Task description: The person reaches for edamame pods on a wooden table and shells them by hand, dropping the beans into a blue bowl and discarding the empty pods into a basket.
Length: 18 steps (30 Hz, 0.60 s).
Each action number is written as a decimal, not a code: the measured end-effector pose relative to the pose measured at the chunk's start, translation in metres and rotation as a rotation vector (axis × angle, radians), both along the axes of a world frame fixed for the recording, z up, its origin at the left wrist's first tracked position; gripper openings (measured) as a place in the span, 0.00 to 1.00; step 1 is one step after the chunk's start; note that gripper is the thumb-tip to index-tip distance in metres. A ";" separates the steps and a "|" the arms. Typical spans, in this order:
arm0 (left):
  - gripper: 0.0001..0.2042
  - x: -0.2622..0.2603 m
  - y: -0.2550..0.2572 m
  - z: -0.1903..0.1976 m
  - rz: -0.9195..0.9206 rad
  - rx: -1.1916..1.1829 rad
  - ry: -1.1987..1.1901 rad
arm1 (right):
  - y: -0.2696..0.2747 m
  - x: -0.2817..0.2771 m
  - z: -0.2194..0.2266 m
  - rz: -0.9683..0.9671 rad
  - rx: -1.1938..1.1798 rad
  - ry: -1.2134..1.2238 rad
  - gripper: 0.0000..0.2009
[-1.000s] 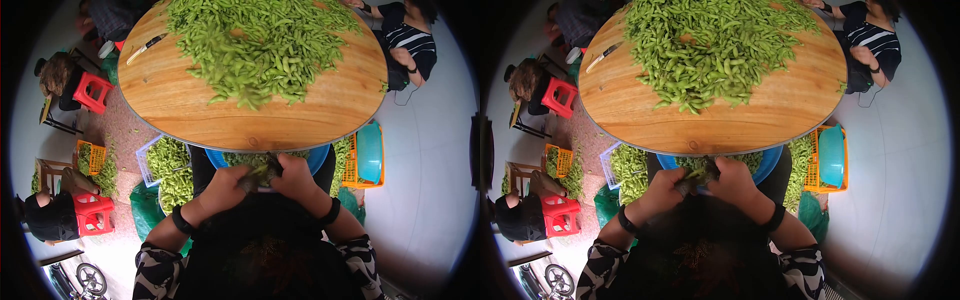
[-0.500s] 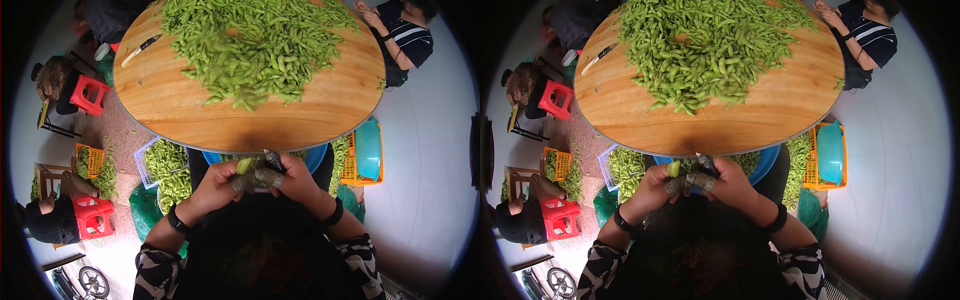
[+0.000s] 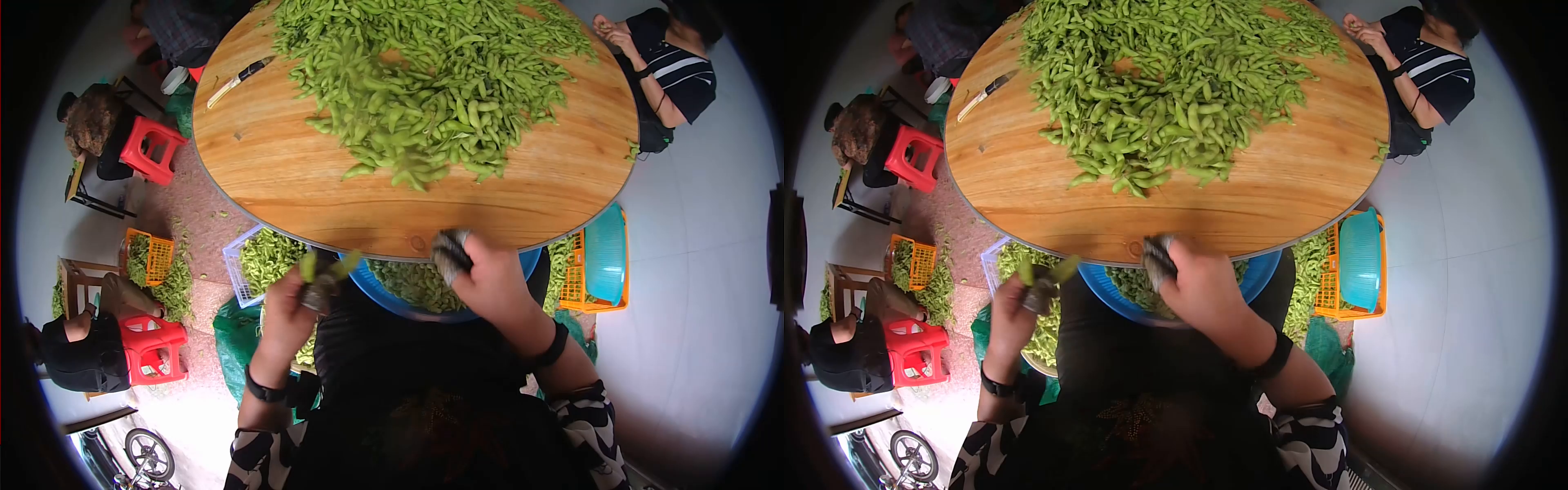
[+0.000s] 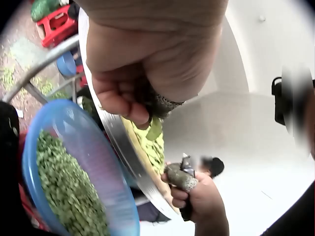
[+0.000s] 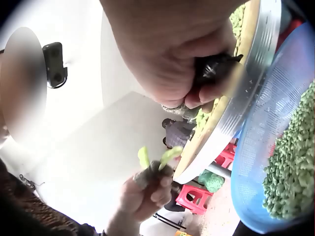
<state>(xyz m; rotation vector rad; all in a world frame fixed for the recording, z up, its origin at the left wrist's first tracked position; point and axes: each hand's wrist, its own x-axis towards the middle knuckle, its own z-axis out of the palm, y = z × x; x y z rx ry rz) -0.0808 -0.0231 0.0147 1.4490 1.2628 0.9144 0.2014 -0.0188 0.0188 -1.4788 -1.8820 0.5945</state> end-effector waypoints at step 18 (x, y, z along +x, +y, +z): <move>0.16 0.076 0.038 0.022 -0.406 0.598 0.562 | 0.017 0.010 0.009 0.088 -0.393 0.380 0.09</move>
